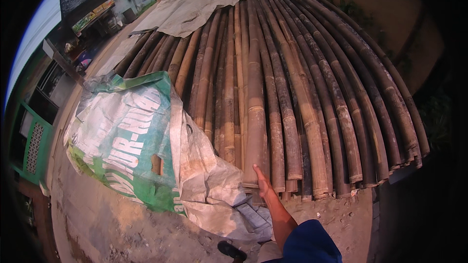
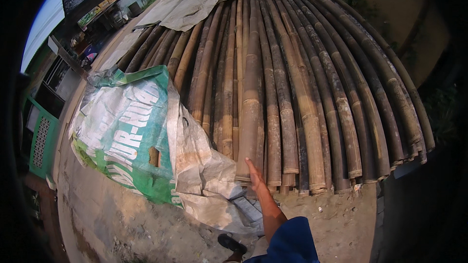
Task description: The person repeatedly picks up bamboo poles from a large stack, briefly inspects them by turning them over, and places them back. The person also adjusts a tarp covering part of the stack. No tools are used; all handling is by hand.
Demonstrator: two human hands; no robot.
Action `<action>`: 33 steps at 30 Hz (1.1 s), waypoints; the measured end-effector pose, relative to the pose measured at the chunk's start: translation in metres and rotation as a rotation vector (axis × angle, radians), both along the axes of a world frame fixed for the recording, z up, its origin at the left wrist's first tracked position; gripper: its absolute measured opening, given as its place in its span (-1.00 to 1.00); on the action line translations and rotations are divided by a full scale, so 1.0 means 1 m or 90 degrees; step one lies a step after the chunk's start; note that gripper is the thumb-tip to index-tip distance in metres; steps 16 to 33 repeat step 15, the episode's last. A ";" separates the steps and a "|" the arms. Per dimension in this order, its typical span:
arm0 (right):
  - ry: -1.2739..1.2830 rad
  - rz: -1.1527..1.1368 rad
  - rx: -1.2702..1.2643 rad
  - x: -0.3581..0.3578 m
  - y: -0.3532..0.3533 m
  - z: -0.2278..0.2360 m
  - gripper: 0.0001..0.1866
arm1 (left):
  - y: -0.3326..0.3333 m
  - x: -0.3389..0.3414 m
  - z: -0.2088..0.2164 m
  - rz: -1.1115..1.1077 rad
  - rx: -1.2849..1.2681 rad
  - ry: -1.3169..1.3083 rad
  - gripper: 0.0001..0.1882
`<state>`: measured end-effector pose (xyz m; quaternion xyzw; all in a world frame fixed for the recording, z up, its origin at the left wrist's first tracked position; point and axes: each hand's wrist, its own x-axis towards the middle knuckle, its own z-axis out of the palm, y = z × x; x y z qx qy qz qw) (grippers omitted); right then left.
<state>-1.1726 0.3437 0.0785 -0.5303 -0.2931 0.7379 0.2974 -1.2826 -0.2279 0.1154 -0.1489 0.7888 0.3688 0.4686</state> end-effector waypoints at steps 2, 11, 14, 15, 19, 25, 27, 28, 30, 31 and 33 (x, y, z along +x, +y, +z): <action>-0.022 -0.016 -0.032 0.038 0.005 0.007 -0.02 | 0.001 -0.002 -0.001 -0.009 0.000 -0.002 -0.32; -0.581 -0.050 0.341 0.146 -0.038 0.005 -0.34 | 0.009 -0.015 0.002 -0.047 0.030 0.027 -0.28; -0.605 -0.004 0.379 0.148 -0.043 0.006 -0.43 | 0.030 -0.019 0.009 -0.098 0.049 0.030 -0.23; -0.597 0.013 0.394 0.145 -0.045 0.005 -0.43 | 0.036 -0.012 0.012 -0.093 0.053 0.028 -0.23; -0.597 0.013 0.394 0.145 -0.045 0.005 -0.43 | 0.036 -0.012 0.012 -0.093 0.053 0.028 -0.23; -0.597 0.013 0.394 0.145 -0.045 0.005 -0.43 | 0.036 -0.012 0.012 -0.093 0.053 0.028 -0.23; -0.597 0.013 0.394 0.145 -0.045 0.005 -0.43 | 0.036 -0.012 0.012 -0.093 0.053 0.028 -0.23; -0.597 0.013 0.394 0.145 -0.045 0.005 -0.43 | 0.036 -0.012 0.012 -0.093 0.053 0.028 -0.23; -0.597 0.013 0.394 0.145 -0.045 0.005 -0.43 | 0.036 -0.012 0.012 -0.093 0.053 0.028 -0.23; -0.597 0.013 0.394 0.145 -0.045 0.005 -0.43 | 0.036 -0.012 0.012 -0.093 0.053 0.028 -0.23; -0.597 0.013 0.394 0.145 -0.045 0.005 -0.43 | 0.036 -0.012 0.012 -0.093 0.053 0.028 -0.23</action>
